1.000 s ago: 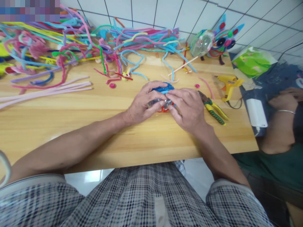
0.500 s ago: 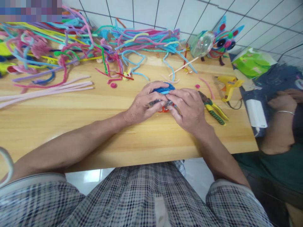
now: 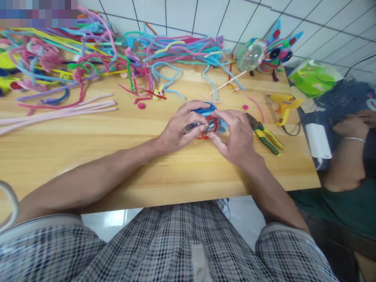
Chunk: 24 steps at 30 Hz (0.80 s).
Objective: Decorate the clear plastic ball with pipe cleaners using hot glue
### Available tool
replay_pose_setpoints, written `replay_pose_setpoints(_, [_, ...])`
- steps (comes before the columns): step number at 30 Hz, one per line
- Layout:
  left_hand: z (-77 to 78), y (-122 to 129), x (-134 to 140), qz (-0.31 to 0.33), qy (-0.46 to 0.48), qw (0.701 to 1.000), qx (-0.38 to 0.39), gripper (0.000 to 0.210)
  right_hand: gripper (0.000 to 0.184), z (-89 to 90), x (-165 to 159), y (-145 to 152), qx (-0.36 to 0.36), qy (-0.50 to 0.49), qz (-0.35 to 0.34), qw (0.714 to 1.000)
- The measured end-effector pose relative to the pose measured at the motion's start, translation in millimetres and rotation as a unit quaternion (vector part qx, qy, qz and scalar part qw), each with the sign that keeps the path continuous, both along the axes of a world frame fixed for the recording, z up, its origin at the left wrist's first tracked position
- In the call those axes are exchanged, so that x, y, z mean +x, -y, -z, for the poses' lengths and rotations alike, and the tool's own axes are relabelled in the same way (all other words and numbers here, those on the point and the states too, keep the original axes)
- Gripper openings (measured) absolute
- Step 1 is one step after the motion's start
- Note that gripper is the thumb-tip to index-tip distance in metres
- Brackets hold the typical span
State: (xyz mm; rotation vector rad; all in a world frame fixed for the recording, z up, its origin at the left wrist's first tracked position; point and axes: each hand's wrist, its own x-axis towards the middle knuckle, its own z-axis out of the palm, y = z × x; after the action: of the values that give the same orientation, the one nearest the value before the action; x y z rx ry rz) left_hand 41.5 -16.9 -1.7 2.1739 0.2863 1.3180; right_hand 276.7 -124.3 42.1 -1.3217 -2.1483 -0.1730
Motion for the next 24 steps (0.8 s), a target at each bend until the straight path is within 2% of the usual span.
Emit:
replay_pose_setpoints(5, [2.0, 0.4, -0.5, -0.012, -0.009, 1.000, 0.009, 0.034, 0.056, -1.3, -2.2, -0.6, 0.023, -0.015, -0.011, 1.000])
replay_pose_setpoints(9, [3.0, -1.5, -1.8, -0.018, -0.027, 0.999, 0.017, 0.033, 0.056, -1.7, -3.0, -0.8, 0.002, -0.015, -0.002, 1.000])
replay_pose_setpoints(17, [1.1, -2.1, -3.2, -0.008, -0.020, 1.000, 0.023, 0.030, 0.068, 0.6, 0.0, -1.8, 0.017, -0.044, -0.015, 0.999])
replay_pose_setpoints(24, [0.3, -0.5, -1.7, -0.020, -0.027, 0.999, 0.023, 0.030, 0.050, -6.6, 1.1, -3.5, -0.023, 0.008, 0.000, 1.000])
